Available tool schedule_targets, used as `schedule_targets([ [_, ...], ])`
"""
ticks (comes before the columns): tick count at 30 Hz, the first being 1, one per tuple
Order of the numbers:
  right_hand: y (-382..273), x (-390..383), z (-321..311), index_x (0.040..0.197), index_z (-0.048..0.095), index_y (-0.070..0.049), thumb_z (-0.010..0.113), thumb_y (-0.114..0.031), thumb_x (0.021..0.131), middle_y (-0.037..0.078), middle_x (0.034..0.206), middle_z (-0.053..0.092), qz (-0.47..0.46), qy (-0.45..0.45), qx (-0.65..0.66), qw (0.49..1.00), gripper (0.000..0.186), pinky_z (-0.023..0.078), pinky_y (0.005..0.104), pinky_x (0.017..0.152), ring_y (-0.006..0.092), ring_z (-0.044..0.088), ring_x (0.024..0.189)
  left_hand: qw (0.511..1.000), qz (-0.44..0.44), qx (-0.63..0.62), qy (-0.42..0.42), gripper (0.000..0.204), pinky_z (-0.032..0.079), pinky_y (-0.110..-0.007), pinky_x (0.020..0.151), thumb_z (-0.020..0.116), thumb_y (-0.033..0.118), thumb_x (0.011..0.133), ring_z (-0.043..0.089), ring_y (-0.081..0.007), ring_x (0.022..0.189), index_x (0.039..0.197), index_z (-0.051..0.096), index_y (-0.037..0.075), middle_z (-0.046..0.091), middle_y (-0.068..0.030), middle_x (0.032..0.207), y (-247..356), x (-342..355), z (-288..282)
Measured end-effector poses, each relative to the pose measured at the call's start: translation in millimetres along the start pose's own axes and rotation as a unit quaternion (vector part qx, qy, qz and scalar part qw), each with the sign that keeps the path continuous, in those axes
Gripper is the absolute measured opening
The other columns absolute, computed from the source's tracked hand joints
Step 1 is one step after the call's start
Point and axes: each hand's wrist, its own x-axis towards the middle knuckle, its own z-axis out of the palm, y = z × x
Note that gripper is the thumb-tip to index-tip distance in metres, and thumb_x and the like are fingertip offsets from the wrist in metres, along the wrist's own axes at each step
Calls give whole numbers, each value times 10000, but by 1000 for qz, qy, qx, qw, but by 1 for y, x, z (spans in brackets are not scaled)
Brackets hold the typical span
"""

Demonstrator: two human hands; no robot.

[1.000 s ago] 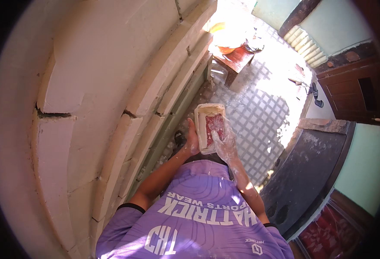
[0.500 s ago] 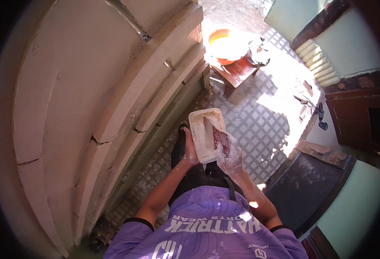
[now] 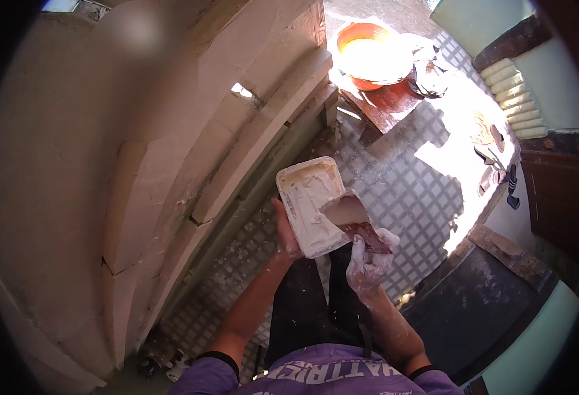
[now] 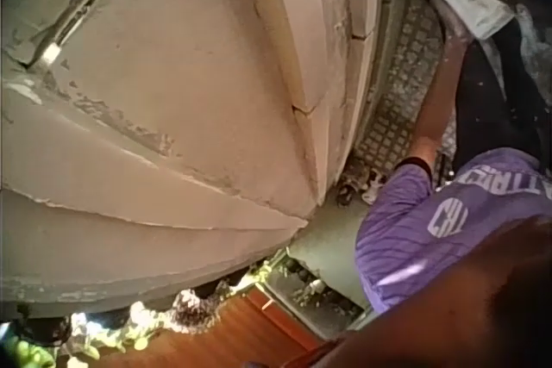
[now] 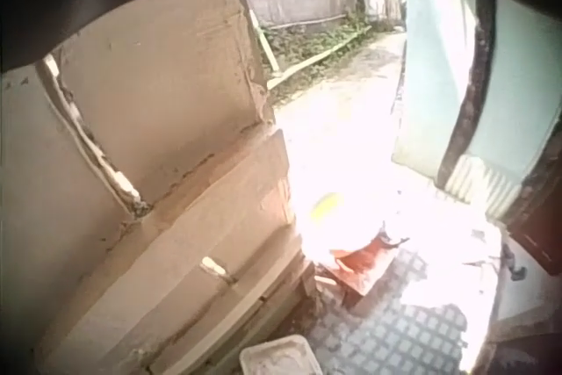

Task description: Applying putty or plaster to a wall using a spatula and a container.

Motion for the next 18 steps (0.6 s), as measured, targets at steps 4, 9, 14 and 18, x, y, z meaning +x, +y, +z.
schedule_targets([
  [4,16,-6,17,1078,486,26,571,62,900,75,987,549,102,17,184,978,200,479,262,794,153,593,895,1000,-4,4,26,975,393,-472,1071,244,798,857,482,-328,1271,1466,303,39,442,-167,1428,0,12,-14],
  [9,35,21,11,1066,420,-22,579,36,909,250,1057,635,-37,-164,82,982,231,536,381,842,311,666,981,962,-33,-201,-182,877,384,-479,1075,312,739,896,484,-318,1256,1453,324,61,453,-159,1409,-13,40,-47],
  [14,54,54,20,1014,431,-42,612,-36,885,326,1162,604,-231,-88,171,954,223,494,538,918,503,598,1085,999,-31,2,-16,987,406,-483,1069,222,812,843,483,-331,1278,1478,281,58,427,-174,1439,-14,44,-45],
  [18,74,98,36,1045,547,-111,655,-173,770,266,1186,611,-376,-75,24,923,302,494,583,937,445,603,1108,997,-52,-60,-8,960,386,-495,1084,223,792,863,455,-332,1303,1494,239,69,390,-169,1469,-18,41,-65],
])
